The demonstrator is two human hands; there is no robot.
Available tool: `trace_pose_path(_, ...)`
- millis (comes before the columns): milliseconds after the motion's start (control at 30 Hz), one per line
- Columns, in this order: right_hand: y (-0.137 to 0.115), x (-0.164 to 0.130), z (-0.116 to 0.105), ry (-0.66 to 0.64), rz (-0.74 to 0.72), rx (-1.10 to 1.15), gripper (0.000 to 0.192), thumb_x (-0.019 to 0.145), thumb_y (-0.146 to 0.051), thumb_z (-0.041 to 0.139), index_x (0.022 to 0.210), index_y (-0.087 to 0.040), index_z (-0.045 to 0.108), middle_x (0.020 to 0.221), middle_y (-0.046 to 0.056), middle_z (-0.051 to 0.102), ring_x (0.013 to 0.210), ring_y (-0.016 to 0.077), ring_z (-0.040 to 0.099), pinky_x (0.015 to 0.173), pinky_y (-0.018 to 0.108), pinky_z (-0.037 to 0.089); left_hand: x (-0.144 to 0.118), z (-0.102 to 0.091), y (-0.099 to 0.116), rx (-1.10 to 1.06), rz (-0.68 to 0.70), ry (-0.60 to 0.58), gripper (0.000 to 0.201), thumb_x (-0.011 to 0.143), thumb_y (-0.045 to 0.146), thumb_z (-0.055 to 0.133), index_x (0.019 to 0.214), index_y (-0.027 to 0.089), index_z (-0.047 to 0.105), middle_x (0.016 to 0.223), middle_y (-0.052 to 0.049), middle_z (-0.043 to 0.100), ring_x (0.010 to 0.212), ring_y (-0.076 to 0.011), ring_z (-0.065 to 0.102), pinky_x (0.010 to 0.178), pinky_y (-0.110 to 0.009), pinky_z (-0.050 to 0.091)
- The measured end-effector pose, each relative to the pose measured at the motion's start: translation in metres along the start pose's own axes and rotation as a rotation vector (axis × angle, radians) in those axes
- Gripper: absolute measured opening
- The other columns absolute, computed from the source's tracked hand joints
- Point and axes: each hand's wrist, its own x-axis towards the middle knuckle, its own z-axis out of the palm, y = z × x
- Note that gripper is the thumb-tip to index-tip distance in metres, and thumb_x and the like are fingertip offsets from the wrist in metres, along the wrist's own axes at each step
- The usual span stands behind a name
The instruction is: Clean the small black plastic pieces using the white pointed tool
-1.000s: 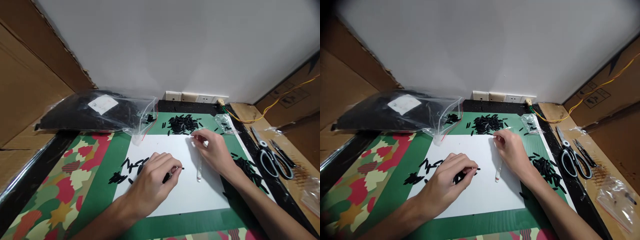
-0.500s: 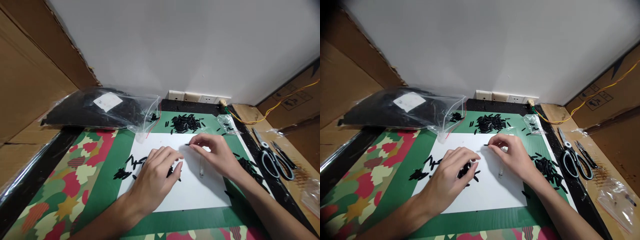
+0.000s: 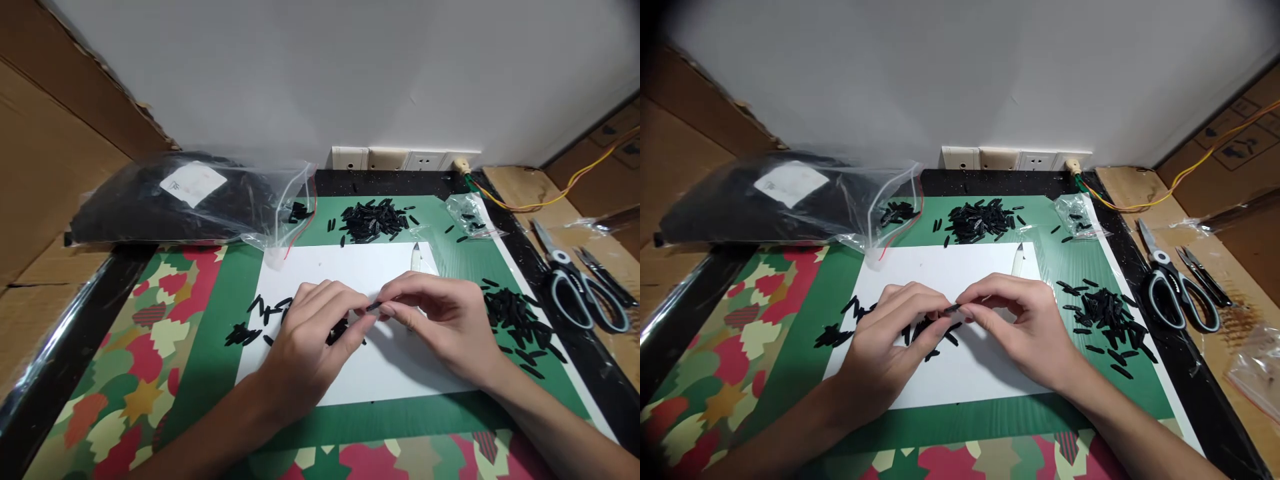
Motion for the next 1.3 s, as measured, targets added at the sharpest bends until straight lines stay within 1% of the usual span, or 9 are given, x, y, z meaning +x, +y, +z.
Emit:
trace_pose_path(67,-0.0001,-0.0017,0.0016,0.007,-0.020,-0.020,0.005,0.098,-0.021,0.081,0.099,-0.024,0.085,0.093,0.004,0.083,0.082,0.0183,0.077,0.074,0.030,0.062,0.0001,-0.0001,0.0003,0.013,-0.018,-0.003,0.008,0.110,0.017,0.059,0.107,0.023,0.064,0.091,0.001,0.071,0.084,-0.0158,0.064,0.083,-0.034,0.037)
trace_pose_path(133,-0.0008,-0.0023,0.0024,0.000,-0.018,-0.014,0.006,0.097,-0.020,0.082,0.099,-0.025,0.086,0.094,0.004,0.084,0.085,0.0179,0.077,0.076,0.029,0.062,-0.0001,-0.0002,0.0004,0.013,-0.039,-0.009,0.013,0.111,0.015,0.055,0.105,0.023,0.063,0.088,0.002,0.069,0.081,-0.0150,0.061,0.082,-0.034,0.037)
trace_pose_path(233,-0.0012,-0.0023,0.0026,-0.003,0.027,0.057,0.008,0.094,-0.019,0.085,0.100,-0.025,0.086,0.095,0.003,0.084,0.084,0.0161,0.078,0.076,0.026,0.064,-0.0006,-0.0006,0.0007,-0.004,-0.032,0.011,0.015,0.110,0.012,0.054,0.102,0.023,0.061,0.086,0.004,0.066,0.078,-0.0137,0.060,0.081,-0.033,0.036)
trace_pose_path(333,-0.0009,-0.0024,0.0025,-0.011,0.073,0.115,0.012,0.091,-0.017,0.087,0.100,-0.025,0.086,0.094,0.003,0.084,0.083,0.0163,0.079,0.076,0.025,0.067,-0.0005,-0.0010,0.0016,-0.012,-0.024,0.039,0.015,0.110,0.012,0.055,0.103,0.023,0.061,0.085,0.005,0.066,0.077,-0.0133,0.060,0.081,-0.033,0.037)
trace_pose_path(600,-0.0056,-0.0014,0.0031,0.009,0.109,0.127,0.005,0.092,-0.018,0.085,0.092,-0.023,0.086,0.086,0.003,0.083,0.075,0.0165,0.079,0.069,0.025,0.068,0.0001,-0.0015,0.0038,-0.016,-0.009,0.049,0.015,0.110,0.016,0.056,0.101,0.024,0.063,0.083,0.005,0.070,0.074,-0.0141,0.062,0.079,-0.034,0.037)
trace_pose_path(733,-0.0060,-0.0008,0.0035,0.008,0.122,0.162,0.003,0.093,-0.022,0.086,0.090,-0.021,0.085,0.084,0.004,0.082,0.070,0.0164,0.078,0.065,0.025,0.068,-0.0005,-0.0028,0.0051,-0.037,-0.018,0.024,0.017,0.111,0.013,0.052,0.105,0.024,0.063,0.088,0.005,0.070,0.078,-0.0132,0.063,0.081,-0.033,0.038)
trace_pose_path(967,-0.0068,-0.0008,0.0040,0.013,0.121,0.218,0.004,0.092,-0.018,0.087,0.091,-0.022,0.086,0.082,0.002,0.082,0.069,0.0130,0.079,0.066,0.019,0.066,0.0002,-0.0041,0.0069,-0.045,-0.029,0.007,0.018,0.111,0.012,0.049,0.106,0.023,0.062,0.090,0.004,0.070,0.080,-0.0131,0.063,0.083,-0.033,0.038)
trace_pose_path(1200,-0.0049,-0.0005,0.0047,0.017,0.172,0.312,0.008,0.087,-0.017,0.090,0.094,-0.020,0.087,0.084,0.004,0.084,0.071,0.0151,0.082,0.070,0.020,0.068,-0.0007,-0.0054,0.0076,-0.056,-0.020,0.010,0.018,0.109,0.008,0.052,0.108,0.023,0.062,0.092,0.004,0.070,0.084,-0.0128,0.065,0.084,-0.033,0.039)
trace_pose_path(1300,-0.0052,-0.0002,0.0044,0.005,0.193,0.350,0.008,0.088,-0.015,0.089,0.095,-0.020,0.087,0.082,0.005,0.084,0.070,0.0163,0.082,0.069,0.022,0.069,-0.0002,-0.0057,0.0084,-0.055,-0.015,0.006,0.018,0.108,0.007,0.053,0.107,0.023,0.063,0.093,0.004,0.072,0.086,-0.0132,0.066,0.085,-0.033,0.039)
